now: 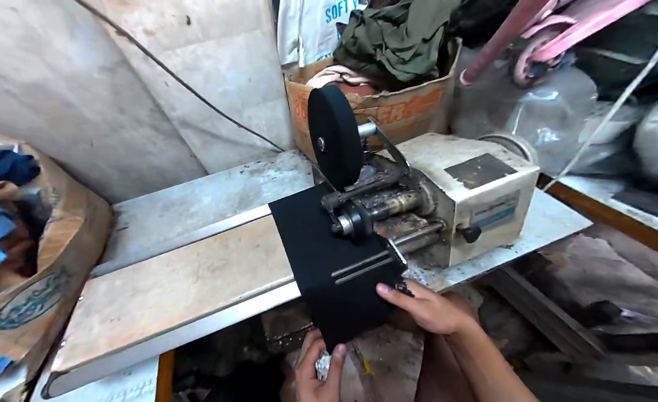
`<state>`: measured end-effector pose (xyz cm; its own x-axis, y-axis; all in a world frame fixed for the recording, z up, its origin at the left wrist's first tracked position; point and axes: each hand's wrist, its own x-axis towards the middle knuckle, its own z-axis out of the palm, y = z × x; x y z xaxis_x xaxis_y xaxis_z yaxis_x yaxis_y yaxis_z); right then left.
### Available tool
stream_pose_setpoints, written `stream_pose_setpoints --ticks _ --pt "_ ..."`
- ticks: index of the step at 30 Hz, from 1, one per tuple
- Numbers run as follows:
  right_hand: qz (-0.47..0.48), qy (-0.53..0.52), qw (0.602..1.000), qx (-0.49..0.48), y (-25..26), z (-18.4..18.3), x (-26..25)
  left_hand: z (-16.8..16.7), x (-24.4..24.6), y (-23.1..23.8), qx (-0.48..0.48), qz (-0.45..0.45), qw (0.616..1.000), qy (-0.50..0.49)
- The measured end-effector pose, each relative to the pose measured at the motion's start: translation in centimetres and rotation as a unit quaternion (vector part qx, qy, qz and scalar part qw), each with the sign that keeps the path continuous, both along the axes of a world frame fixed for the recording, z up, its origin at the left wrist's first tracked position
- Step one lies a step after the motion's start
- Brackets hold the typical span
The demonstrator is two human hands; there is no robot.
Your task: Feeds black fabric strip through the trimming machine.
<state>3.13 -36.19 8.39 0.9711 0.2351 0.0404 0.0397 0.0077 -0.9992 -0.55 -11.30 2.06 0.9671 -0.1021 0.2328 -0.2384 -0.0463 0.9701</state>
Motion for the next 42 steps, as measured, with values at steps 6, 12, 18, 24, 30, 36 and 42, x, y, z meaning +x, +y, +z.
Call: stream_pose_setpoints --ticks 6,12,18,24,30,36,42 --pt "0.007 -0.008 1.000 -0.016 -0.13 -0.30 0.10 -0.16 -0.21 -0.18 0.017 -0.043 0.999 0.004" --pt "0.006 -0.002 1.000 -0.001 -0.06 -0.32 0.08 -0.20 0.13 -0.14 0.010 -0.029 1.000 -0.004" --pt "0.010 -0.015 1.000 -0.004 -0.08 -0.38 0.21 0.24 0.25 0.11 0.024 -0.037 0.999 -0.012" --pt "0.012 -0.016 1.000 -0.002 -0.12 -0.29 0.13 -0.15 0.11 -0.16 0.015 -0.039 0.999 -0.013" --pt "0.017 -0.014 1.000 0.006 -0.10 -0.27 0.18 0.00 0.23 -0.24 0.012 -0.034 0.999 -0.013" --pt "0.021 -0.017 0.999 -0.022 -0.14 -0.42 0.24 0.16 0.48 -0.16 0.012 -0.019 1.000 -0.015" --pt "0.020 -0.015 1.000 -0.019 -0.04 -0.39 0.25 0.14 0.13 -0.35 0.017 -0.022 1.000 -0.004"
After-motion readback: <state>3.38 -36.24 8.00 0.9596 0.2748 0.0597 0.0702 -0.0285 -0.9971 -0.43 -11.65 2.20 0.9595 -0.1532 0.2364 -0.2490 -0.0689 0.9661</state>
